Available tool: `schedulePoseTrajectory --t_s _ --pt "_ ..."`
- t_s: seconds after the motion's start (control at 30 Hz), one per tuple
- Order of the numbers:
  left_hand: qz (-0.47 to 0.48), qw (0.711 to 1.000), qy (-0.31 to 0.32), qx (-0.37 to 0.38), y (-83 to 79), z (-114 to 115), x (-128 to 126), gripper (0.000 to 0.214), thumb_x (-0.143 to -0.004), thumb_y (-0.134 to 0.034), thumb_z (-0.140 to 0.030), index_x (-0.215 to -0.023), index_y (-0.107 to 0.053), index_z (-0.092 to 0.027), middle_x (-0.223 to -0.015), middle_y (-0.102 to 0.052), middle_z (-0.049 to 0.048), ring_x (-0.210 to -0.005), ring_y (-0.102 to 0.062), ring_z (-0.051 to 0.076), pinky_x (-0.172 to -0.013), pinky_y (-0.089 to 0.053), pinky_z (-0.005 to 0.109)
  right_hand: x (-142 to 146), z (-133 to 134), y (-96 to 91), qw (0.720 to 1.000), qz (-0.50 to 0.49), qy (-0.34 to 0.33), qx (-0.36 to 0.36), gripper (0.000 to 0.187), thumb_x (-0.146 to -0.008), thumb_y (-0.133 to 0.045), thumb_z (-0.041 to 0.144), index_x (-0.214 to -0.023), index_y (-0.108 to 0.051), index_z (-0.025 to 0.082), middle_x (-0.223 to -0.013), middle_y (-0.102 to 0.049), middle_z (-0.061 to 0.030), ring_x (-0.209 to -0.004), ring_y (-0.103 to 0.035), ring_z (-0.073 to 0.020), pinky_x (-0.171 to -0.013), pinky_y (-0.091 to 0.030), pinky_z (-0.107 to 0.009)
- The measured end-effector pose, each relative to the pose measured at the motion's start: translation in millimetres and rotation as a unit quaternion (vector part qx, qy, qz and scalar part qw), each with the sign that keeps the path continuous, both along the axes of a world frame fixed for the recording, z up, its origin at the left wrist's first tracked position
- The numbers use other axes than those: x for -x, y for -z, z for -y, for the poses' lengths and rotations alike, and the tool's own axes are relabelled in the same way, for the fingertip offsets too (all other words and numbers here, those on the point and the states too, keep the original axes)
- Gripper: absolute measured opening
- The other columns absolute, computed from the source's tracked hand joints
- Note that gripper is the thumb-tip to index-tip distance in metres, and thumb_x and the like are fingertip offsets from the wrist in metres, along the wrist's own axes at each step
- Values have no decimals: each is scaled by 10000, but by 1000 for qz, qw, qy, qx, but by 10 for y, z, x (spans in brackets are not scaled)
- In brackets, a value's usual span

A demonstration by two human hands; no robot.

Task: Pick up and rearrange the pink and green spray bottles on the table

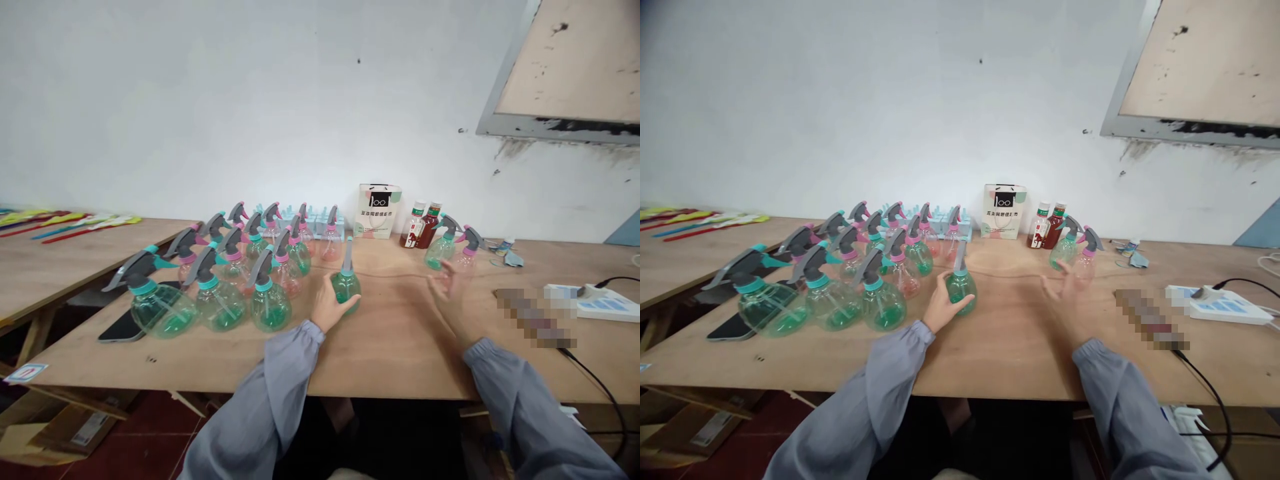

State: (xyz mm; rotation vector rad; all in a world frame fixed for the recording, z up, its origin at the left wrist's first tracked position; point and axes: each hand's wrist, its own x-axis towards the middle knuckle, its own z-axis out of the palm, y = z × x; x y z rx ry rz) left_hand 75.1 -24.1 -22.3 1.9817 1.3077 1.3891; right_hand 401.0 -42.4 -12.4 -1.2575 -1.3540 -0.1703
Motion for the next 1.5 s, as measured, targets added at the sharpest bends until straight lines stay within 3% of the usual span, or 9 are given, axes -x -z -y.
schedulePoseTrajectory --t_s 0.17,0.33,0.5,0.73,0.87,0.97,1.1,1.37,1.5 --pt "-58 998 -2 -7 42 202 -372 830 -700 -803 -540 -1328 -402 -175 -1346 -576 219 -1283 -568 377 -1035 -444 541 1109 46 -303 959 -57 -255 106 826 -708 -816 539 -1395 -449 264 -1535 -456 -141 -1441 -417 -362 -1210 -323 -534" --pt "-90 991 62 -80 74 200 -365 856 -733 -747 -554 -1409 -367 -190 -1393 -557 205 -1287 -562 360 -1095 -384 566 1511 -30 -467 937 -138 -309 86 560 -774 -765 434 -1269 -535 309 -1350 -618 -81 -1285 -562 -284 -1101 -458 -468" --pt "51 991 -43 -118 -177 -504 -255 472 -921 -506 -309 -1347 -398 -136 -1383 -524 212 -1354 -495 282 -1152 -361 488 1352 -160 -426 937 -177 -292 71 442 -808 -666 478 -1191 -601 269 -1151 -706 -77 -1120 -644 -259 -1064 -466 -486" --pt "30 986 -163 17 -634 -1535 -409 905 -804 -730 -234 -1452 -181 77 -1558 -205 415 -1523 -198 432 -1228 -202 509 1277 -182 -392 930 -175 -311 90 549 -781 -722 526 -1255 -612 272 -1164 -714 -74 -1097 -656 -249 -1018 -498 -453" --pt "-6 982 -183 48 -711 -1702 -359 928 -804 -748 -244 -1458 -177 81 -1492 -336 431 -1479 -309 448 -1180 -260 553 1287 -210 -386 924 -173 -321 111 483 -773 -740 472 -1206 -646 278 -1203 -700 -65 -1121 -649 -241 -1051 -479 -446" --pt "-46 982 -175 50 -670 -1640 -290 720 -822 -708 -219 -1404 -349 8 -1382 -521 351 -1381 -470 412 -1144 -313 542 1290 -259 -392 921 -210 -303 123 434 -748 -734 417 -1155 -668 278 -1186 -712 -56 -1181 -636 -247 -1100 -436 -460" --pt "-137 976 -172 6 -491 -1324 -238 591 -891 -619 -363 -1363 -444 -54 -1351 -560 295 -1328 -517 386 -1087 -389 504 1316 -249 -438 907 -276 -283 145 370 -735 -718 408 -1075 -687 268 -1090 -751 -49 -1188 -645 -267 -1044 -475 -451" --pt "-209 966 -132 -81 -162 -485 24 716 -874 -546 -626 -1328 -490 -76 -1261 -594 268 -1198 -565 398 -979 -464 499 1505 -3 -778 783 -358 -464 207 328 -704 -673 494 -914 -686 243 -990 -790 -69 -1055 -717 -296 -879 -566 -413" --pt "-214 963 -120 -116 -110 -183 298 605 -894 -508 -642 -1191 -556 -117 -1097 -619 208 -1060 -603 372 -928 -482 501 1599 15 -878 801 -315 -472 191 230 -639 -666 368 -841 -683 260 -886 -781 -38 -1004 -713 -283 -878 -552 -404"
